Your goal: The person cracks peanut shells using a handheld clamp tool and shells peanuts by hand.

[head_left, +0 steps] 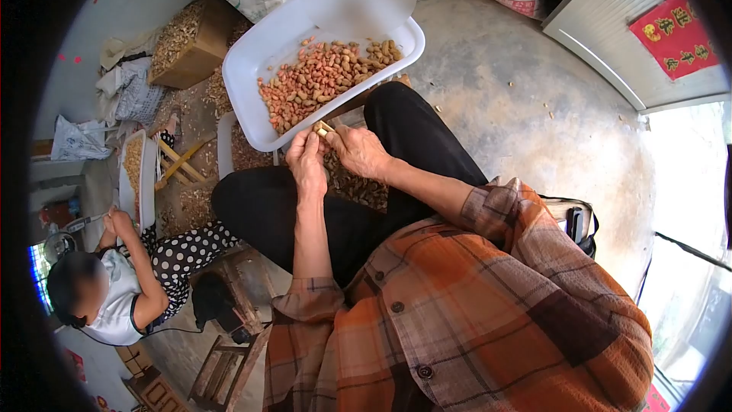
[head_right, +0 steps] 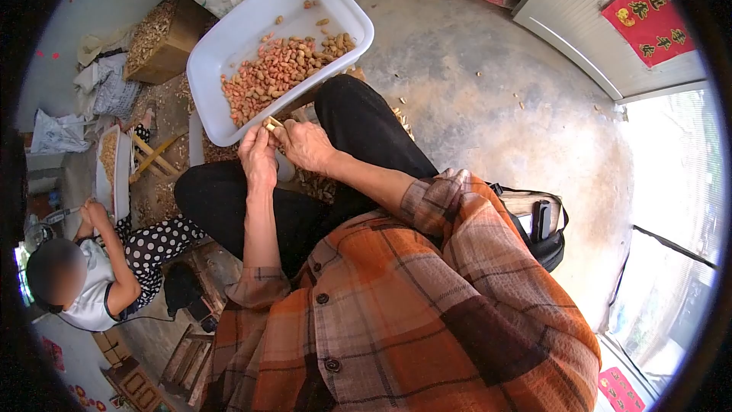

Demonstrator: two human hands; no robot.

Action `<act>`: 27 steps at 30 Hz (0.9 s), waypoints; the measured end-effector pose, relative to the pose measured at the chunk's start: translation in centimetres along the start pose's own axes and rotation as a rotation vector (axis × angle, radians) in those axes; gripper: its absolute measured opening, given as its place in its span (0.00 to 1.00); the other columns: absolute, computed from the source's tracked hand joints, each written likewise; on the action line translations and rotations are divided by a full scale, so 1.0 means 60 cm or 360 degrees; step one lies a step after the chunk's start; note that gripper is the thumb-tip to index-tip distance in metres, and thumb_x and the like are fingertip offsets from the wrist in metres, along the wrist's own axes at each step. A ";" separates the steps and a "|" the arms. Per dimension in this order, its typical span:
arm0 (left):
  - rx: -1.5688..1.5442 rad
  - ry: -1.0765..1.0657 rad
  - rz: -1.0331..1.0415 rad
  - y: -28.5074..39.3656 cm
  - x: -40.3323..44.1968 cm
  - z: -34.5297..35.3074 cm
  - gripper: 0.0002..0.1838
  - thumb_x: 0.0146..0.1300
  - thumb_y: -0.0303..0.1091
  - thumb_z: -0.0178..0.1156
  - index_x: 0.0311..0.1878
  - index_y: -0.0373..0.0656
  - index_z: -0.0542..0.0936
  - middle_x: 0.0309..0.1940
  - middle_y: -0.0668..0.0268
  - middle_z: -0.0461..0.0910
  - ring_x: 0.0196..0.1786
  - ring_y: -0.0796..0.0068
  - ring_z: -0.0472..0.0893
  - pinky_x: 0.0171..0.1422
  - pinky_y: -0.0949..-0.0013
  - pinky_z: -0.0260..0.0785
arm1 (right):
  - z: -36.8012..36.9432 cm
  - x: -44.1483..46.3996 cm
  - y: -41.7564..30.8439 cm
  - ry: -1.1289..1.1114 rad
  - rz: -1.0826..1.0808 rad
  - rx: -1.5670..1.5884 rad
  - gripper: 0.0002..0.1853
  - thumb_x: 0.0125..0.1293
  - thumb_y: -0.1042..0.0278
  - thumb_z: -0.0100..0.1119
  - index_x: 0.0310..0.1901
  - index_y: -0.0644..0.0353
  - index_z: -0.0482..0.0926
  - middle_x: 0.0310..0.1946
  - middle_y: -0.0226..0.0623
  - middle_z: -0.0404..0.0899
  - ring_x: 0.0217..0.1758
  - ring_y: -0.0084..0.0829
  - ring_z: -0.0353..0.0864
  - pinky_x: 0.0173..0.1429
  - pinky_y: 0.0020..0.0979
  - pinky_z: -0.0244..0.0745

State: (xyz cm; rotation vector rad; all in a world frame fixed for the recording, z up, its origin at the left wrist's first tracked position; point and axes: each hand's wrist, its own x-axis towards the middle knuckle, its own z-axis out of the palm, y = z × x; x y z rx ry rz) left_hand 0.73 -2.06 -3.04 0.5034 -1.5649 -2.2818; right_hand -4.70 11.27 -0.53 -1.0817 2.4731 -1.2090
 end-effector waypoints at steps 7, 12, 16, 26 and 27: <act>0.0294 0.0152 0.0097 0.011 -0.008 0.021 0.09 0.67 0.24 0.48 0.44 0.33 0.77 0.30 0.69 0.75 0.30 0.82 0.69 0.37 0.76 0.65 | -0.002 0.000 -0.001 -0.0018 0.0045 0.0058 0.17 0.68 0.60 0.41 0.36 0.66 0.76 0.32 0.53 0.79 0.38 0.52 0.79 0.44 0.48 0.73; 0.0302 0.0147 0.0084 -0.003 -0.004 0.007 0.09 0.68 0.25 0.48 0.44 0.33 0.76 0.31 0.66 0.76 0.32 0.81 0.72 0.37 0.75 0.66 | -0.003 -0.003 -0.007 -0.0058 0.0313 0.0205 0.20 0.68 0.57 0.40 0.35 0.66 0.76 0.29 0.57 0.78 0.37 0.53 0.79 0.44 0.48 0.72; 0.0596 0.0163 0.0174 0.001 -0.007 0.010 0.08 0.68 0.25 0.48 0.43 0.33 0.76 0.30 0.67 0.76 0.31 0.82 0.72 0.37 0.74 0.66 | 0.000 -0.002 -0.008 -0.0051 0.0327 0.0193 0.20 0.68 0.56 0.41 0.34 0.67 0.76 0.27 0.57 0.78 0.35 0.54 0.79 0.44 0.49 0.72; 0.0604 0.0217 0.0268 0.003 -0.015 0.011 0.06 0.66 0.28 0.52 0.41 0.36 0.76 0.29 0.71 0.76 0.30 0.84 0.71 0.35 0.76 0.66 | 0.003 -0.002 -0.013 0.0006 0.0219 0.0141 0.16 0.68 0.58 0.42 0.34 0.61 0.77 0.29 0.54 0.78 0.33 0.55 0.78 0.41 0.51 0.72; 0.0546 0.0213 0.0267 0.000 -0.012 0.007 0.06 0.65 0.28 0.53 0.41 0.36 0.77 0.30 0.70 0.76 0.30 0.84 0.71 0.35 0.76 0.66 | -0.002 -0.002 -0.017 0.0029 0.0175 0.0145 0.16 0.68 0.58 0.43 0.35 0.60 0.77 0.30 0.54 0.78 0.33 0.55 0.78 0.41 0.51 0.72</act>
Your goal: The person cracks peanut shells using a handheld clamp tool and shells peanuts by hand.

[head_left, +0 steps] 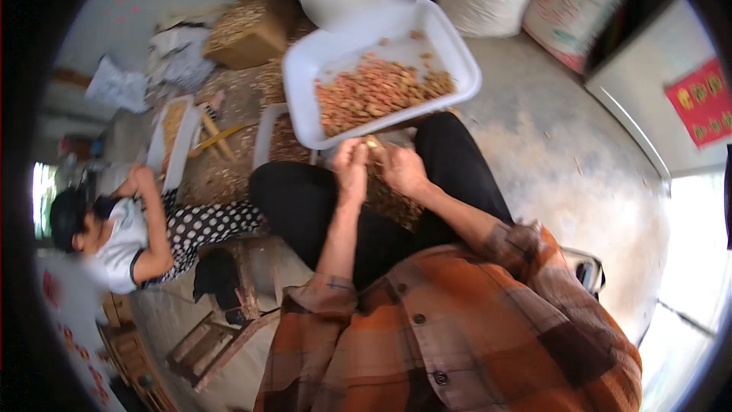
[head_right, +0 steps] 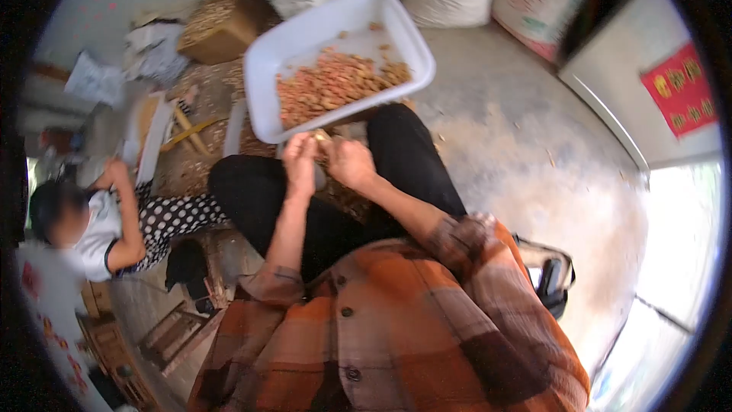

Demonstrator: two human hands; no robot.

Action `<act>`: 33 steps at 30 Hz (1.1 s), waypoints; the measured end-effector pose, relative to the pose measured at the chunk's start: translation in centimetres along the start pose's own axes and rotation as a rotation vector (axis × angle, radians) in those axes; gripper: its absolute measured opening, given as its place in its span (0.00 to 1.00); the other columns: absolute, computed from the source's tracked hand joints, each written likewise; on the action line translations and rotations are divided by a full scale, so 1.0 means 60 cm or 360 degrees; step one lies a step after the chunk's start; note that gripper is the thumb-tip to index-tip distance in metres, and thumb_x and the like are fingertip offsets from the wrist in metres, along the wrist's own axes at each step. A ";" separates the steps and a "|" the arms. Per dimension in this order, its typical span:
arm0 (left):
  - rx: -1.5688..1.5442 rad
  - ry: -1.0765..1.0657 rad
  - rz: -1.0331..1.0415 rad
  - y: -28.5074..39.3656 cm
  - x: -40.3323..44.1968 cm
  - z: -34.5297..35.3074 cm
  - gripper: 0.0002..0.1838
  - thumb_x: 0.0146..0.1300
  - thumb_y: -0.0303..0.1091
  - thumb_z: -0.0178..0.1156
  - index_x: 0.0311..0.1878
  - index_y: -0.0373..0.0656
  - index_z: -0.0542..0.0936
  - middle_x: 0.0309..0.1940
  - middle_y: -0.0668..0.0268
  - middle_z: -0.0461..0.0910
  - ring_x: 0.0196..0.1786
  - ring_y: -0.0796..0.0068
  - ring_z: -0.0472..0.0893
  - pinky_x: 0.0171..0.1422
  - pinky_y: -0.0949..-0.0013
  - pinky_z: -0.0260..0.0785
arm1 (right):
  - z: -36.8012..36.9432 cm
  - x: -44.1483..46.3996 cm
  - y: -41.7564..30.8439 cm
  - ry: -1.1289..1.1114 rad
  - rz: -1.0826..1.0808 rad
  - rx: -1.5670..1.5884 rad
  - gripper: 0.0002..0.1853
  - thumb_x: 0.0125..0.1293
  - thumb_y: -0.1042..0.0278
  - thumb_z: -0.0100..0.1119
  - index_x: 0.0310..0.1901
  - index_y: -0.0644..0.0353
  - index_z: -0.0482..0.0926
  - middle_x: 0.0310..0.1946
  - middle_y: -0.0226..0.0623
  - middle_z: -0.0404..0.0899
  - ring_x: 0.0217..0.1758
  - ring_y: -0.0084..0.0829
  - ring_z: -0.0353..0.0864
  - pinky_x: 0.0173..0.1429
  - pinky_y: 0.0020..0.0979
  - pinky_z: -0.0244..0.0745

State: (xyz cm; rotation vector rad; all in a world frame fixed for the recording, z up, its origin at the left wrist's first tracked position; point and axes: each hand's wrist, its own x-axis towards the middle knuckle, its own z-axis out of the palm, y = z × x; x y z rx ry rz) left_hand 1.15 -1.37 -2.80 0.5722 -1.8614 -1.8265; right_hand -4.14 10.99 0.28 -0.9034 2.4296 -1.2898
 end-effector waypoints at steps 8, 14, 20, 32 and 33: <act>-0.0689 0.0125 -0.0305 0.021 0.001 -0.002 0.07 0.65 0.28 0.53 0.41 0.34 0.77 0.28 0.68 0.75 0.27 0.82 0.70 0.33 0.78 0.65 | 0.034 0.010 0.047 0.0166 -0.0296 -0.0073 0.16 0.68 0.60 0.42 0.33 0.64 0.74 0.27 0.56 0.76 0.31 0.55 0.77 0.34 0.51 0.70; -0.0772 -0.0031 -0.0393 0.024 -0.008 0.006 0.07 0.65 0.30 0.54 0.42 0.38 0.78 0.32 0.69 0.77 0.31 0.82 0.74 0.37 0.78 0.68 | -0.004 0.019 0.001 0.0285 -0.0007 0.0447 0.11 0.61 0.65 0.61 0.34 0.66 0.74 0.21 0.31 0.72 0.25 0.19 0.69 0.29 0.26 0.67; -0.0702 -0.0175 -0.0424 -0.001 -0.016 0.010 0.08 0.65 0.30 0.54 0.44 0.37 0.77 0.34 0.69 0.78 0.33 0.81 0.75 0.36 0.77 0.69 | 0.012 0.028 0.032 0.0201 0.0040 0.0771 0.10 0.58 0.68 0.61 0.32 0.68 0.75 0.22 0.33 0.73 0.26 0.20 0.69 0.32 0.27 0.68; -0.0780 -0.0206 -0.0446 0.014 -0.017 0.019 0.07 0.66 0.33 0.52 0.41 0.39 0.74 0.27 0.71 0.74 0.28 0.84 0.72 0.33 0.79 0.64 | -0.009 0.027 0.009 0.0297 0.0033 0.0536 0.12 0.60 0.65 0.60 0.28 0.67 0.73 0.19 0.40 0.73 0.23 0.29 0.72 0.30 0.31 0.69; -0.0768 -0.0193 -0.0454 0.015 -0.018 0.021 0.08 0.67 0.35 0.51 0.39 0.39 0.75 0.25 0.72 0.74 0.26 0.85 0.70 0.31 0.80 0.62 | -0.008 0.028 0.012 0.0315 0.0021 0.0503 0.13 0.60 0.65 0.59 0.27 0.67 0.72 0.18 0.42 0.73 0.22 0.32 0.73 0.30 0.32 0.69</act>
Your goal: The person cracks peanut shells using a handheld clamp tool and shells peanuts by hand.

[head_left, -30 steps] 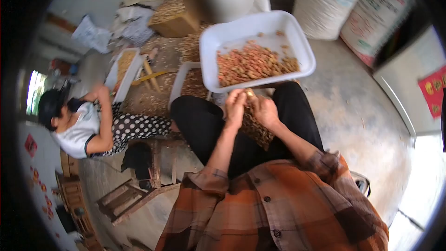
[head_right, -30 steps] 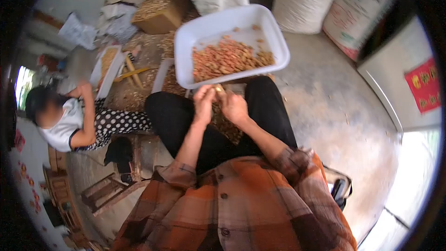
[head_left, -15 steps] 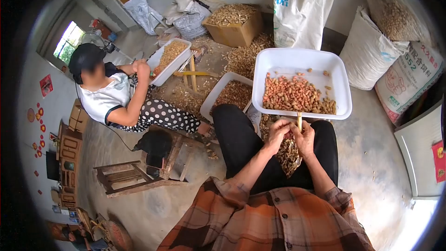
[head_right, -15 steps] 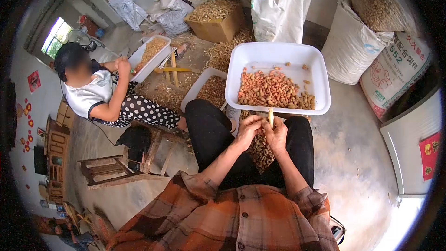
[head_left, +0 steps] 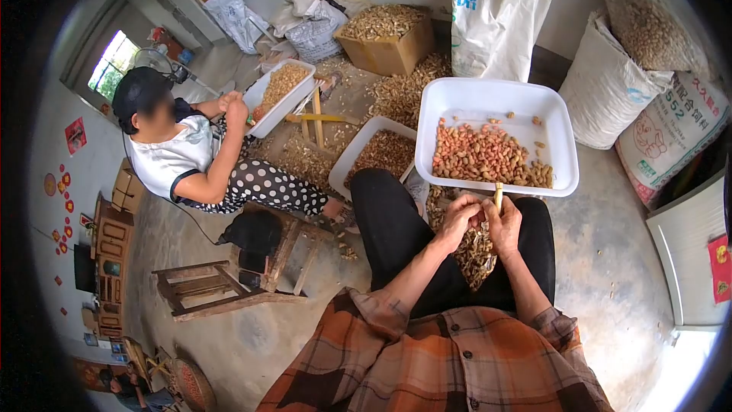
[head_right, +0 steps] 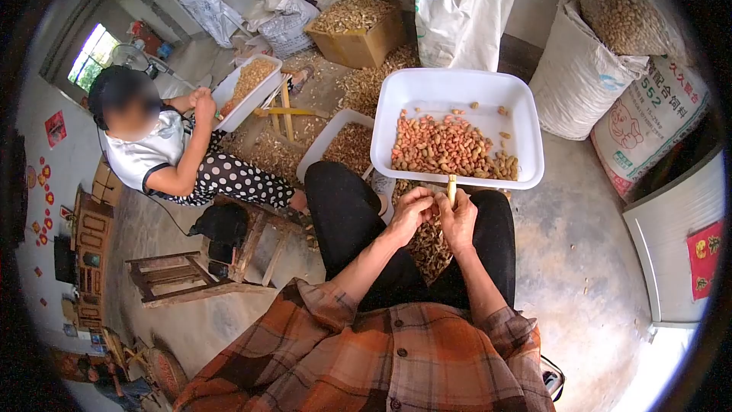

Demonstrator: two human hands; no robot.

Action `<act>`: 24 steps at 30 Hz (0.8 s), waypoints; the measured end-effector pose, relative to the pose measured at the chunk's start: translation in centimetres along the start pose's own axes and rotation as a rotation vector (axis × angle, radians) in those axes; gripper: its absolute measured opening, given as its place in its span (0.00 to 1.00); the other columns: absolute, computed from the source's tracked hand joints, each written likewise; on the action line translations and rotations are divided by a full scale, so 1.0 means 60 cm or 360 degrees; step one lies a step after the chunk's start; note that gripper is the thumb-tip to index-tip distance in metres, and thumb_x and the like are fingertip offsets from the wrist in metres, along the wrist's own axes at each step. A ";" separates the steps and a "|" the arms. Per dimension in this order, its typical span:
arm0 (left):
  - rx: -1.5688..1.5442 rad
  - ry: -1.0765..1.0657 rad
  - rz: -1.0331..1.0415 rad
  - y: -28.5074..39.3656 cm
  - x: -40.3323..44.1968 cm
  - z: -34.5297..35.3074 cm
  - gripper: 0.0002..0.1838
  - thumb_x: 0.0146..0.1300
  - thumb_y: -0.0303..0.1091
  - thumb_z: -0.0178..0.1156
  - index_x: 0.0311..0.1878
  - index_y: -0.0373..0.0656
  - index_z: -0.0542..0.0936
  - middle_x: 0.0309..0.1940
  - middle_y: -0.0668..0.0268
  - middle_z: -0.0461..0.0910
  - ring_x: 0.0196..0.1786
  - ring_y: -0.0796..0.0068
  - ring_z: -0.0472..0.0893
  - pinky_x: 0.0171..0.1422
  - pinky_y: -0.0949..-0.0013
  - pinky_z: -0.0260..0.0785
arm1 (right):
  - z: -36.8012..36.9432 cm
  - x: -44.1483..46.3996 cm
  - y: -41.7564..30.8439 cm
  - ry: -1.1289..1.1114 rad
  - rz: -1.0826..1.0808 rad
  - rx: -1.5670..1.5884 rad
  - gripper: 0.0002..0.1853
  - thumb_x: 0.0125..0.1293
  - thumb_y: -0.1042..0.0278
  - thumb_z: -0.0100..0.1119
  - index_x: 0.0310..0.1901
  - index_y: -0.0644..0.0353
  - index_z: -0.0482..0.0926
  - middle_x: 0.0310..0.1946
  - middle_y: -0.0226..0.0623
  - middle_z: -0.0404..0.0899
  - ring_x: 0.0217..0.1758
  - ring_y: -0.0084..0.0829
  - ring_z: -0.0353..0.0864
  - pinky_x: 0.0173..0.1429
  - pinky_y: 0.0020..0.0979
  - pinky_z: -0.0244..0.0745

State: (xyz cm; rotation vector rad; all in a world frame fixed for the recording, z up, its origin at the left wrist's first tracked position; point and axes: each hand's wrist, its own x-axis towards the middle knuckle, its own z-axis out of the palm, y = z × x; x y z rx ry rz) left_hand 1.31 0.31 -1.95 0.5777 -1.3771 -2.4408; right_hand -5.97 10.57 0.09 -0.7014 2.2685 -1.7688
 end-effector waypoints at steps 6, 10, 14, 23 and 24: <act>-0.0025 0.0050 -0.0134 0.002 -0.001 -0.003 0.09 0.67 0.38 0.53 0.37 0.43 0.73 0.23 0.72 0.71 0.25 0.82 0.70 0.27 0.77 0.63 | -0.004 -0.004 0.002 -0.0092 -0.0130 -0.0191 0.13 0.59 0.66 0.58 0.26 0.67 0.69 0.19 0.47 0.71 0.23 0.44 0.73 0.30 0.38 0.68; 0.0113 0.0037 -0.0119 -0.002 -0.001 -0.004 0.10 0.66 0.41 0.53 0.35 0.45 0.73 0.20 0.74 0.69 0.20 0.83 0.68 0.22 0.78 0.60 | 0.002 -0.009 0.004 -0.0051 -0.0367 -0.0261 0.12 0.56 0.68 0.58 0.25 0.66 0.69 0.19 0.48 0.71 0.23 0.47 0.73 0.29 0.40 0.68; 0.0216 -0.0015 -0.0143 -0.004 -0.002 -0.008 0.09 0.67 0.40 0.52 0.35 0.45 0.73 0.19 0.74 0.69 0.19 0.84 0.67 0.21 0.79 0.58 | 0.002 -0.011 0.010 -0.0076 -0.0543 -0.0296 0.12 0.56 0.67 0.58 0.25 0.67 0.69 0.19 0.49 0.71 0.24 0.49 0.73 0.30 0.41 0.68; -0.0015 0.0123 -0.0235 0.003 -0.003 -0.005 0.08 0.63 0.37 0.53 0.36 0.43 0.75 0.18 0.72 0.70 0.17 0.83 0.68 0.17 0.78 0.61 | -0.005 -0.014 -0.001 -0.0299 -0.0271 -0.0234 0.10 0.53 0.68 0.60 0.30 0.66 0.74 0.26 0.49 0.75 0.32 0.49 0.75 0.38 0.43 0.70; -0.0038 0.0113 -0.0227 0.002 -0.003 -0.005 0.08 0.62 0.37 0.54 0.37 0.43 0.75 0.18 0.72 0.70 0.17 0.83 0.68 0.17 0.78 0.62 | -0.005 -0.014 -0.004 -0.0310 -0.0267 -0.0223 0.09 0.53 0.68 0.60 0.30 0.66 0.75 0.26 0.48 0.75 0.33 0.49 0.75 0.38 0.43 0.70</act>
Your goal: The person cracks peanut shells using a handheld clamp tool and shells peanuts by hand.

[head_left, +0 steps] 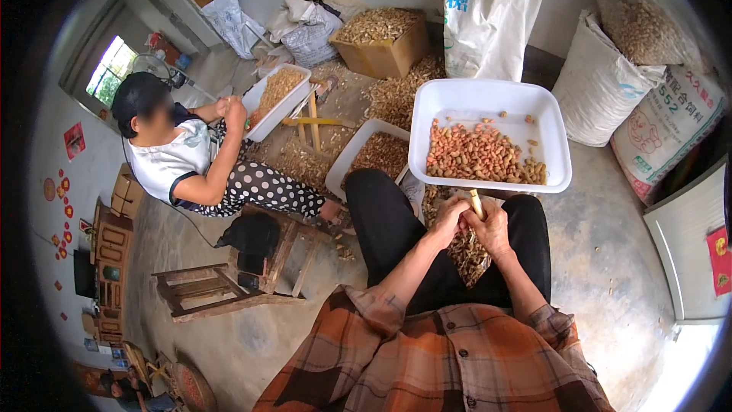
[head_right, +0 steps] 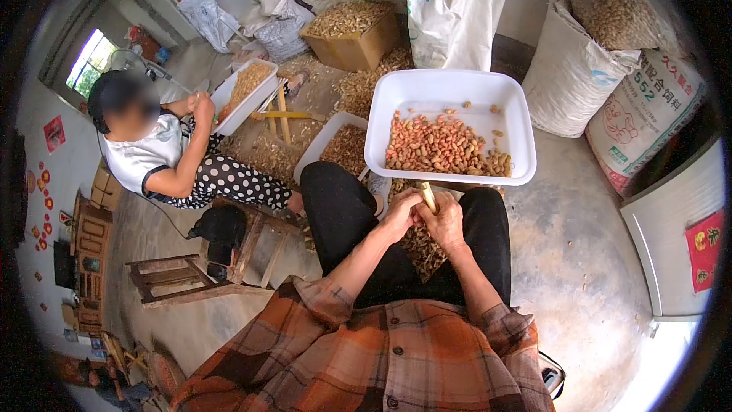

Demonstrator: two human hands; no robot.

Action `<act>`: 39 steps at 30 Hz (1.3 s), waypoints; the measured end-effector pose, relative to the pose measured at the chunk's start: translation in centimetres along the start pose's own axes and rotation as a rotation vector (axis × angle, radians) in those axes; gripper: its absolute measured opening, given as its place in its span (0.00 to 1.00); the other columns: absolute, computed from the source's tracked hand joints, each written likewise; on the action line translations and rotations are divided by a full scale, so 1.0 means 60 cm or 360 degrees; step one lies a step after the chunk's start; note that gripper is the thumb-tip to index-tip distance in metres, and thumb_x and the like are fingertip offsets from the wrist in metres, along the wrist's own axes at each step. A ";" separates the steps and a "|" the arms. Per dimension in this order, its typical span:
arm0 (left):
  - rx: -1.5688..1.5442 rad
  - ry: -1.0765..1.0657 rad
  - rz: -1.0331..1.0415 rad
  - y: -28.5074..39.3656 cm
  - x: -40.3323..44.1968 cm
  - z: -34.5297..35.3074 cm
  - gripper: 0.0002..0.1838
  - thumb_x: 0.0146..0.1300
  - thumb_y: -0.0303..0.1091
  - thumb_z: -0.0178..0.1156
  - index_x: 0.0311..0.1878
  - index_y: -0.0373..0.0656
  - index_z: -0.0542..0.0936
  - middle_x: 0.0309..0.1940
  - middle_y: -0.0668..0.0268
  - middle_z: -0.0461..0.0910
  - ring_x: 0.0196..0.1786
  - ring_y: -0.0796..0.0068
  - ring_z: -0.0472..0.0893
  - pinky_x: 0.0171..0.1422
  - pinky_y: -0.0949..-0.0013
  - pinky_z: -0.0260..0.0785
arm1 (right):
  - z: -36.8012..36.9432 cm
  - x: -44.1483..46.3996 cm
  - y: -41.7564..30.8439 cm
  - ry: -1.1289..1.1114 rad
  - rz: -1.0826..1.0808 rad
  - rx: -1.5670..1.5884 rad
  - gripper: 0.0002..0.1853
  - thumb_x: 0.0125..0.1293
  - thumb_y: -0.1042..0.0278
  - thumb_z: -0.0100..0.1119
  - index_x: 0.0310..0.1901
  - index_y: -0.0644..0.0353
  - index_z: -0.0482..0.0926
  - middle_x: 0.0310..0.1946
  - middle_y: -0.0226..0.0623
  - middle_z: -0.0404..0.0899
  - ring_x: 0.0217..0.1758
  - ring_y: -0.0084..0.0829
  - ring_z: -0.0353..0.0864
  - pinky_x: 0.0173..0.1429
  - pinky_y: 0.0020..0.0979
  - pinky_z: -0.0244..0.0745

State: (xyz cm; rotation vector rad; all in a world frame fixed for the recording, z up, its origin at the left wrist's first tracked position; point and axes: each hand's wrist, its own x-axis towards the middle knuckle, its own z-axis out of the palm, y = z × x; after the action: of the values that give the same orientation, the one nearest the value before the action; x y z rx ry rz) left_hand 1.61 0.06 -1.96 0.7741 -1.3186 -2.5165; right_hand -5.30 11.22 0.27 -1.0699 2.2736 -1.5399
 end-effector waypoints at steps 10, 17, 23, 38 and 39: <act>0.0229 -0.0049 0.0040 0.003 0.003 -0.001 0.08 0.65 0.38 0.53 0.35 0.45 0.73 0.19 0.74 0.69 0.17 0.85 0.66 0.20 0.79 0.59 | 0.008 0.001 0.015 -0.0031 0.0034 -0.0006 0.10 0.53 0.68 0.60 0.31 0.67 0.76 0.26 0.49 0.75 0.31 0.48 0.75 0.37 0.43 0.71; 0.0340 0.0024 0.0099 0.014 -0.005 0.008 0.11 0.65 0.42 0.54 0.36 0.44 0.73 0.19 0.75 0.68 0.16 0.86 0.65 0.18 0.80 0.58 | -0.008 0.004 -0.012 -0.0076 0.0027 -0.0011 0.12 0.56 0.65 0.60 0.33 0.67 0.77 0.24 0.46 0.77 0.28 0.42 0.80 0.33 0.38 0.73; 0.0366 -0.0182 0.0103 0.040 -0.022 0.027 0.16 0.66 0.49 0.52 0.38 0.45 0.75 0.20 0.75 0.67 0.17 0.87 0.66 0.18 0.81 0.59 | 0.011 0.024 0.027 0.0074 0.0256 0.0416 0.08 0.60 0.70 0.57 0.27 0.66 0.77 0.16 0.31 0.75 0.20 0.20 0.73 0.25 0.26 0.68; 0.0251 0.0084 0.0437 -0.004 0.001 0.049 0.19 0.59 0.50 0.60 0.37 0.42 0.79 0.33 0.72 0.76 0.36 0.82 0.73 0.38 0.74 0.68 | 0.040 0.025 0.009 0.0187 0.0160 0.0930 0.12 0.63 0.72 0.46 0.32 0.67 0.79 0.24 0.34 0.81 0.29 0.23 0.78 0.34 0.27 0.73; 0.0254 0.0091 0.0424 -0.003 0.002 0.050 0.20 0.58 0.50 0.62 0.37 0.40 0.79 0.32 0.70 0.77 0.35 0.82 0.74 0.37 0.73 0.68 | 0.013 0.024 -0.017 -0.0027 0.0510 0.0782 0.11 0.62 0.73 0.46 0.32 0.66 0.79 0.26 0.33 0.81 0.29 0.23 0.77 0.34 0.28 0.73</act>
State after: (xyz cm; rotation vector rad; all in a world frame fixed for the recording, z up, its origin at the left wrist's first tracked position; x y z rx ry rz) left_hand -0.07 2.21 -0.74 0.6460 -1.5064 -2.1894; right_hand -5.46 9.55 1.13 -0.5536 1.7939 -1.7939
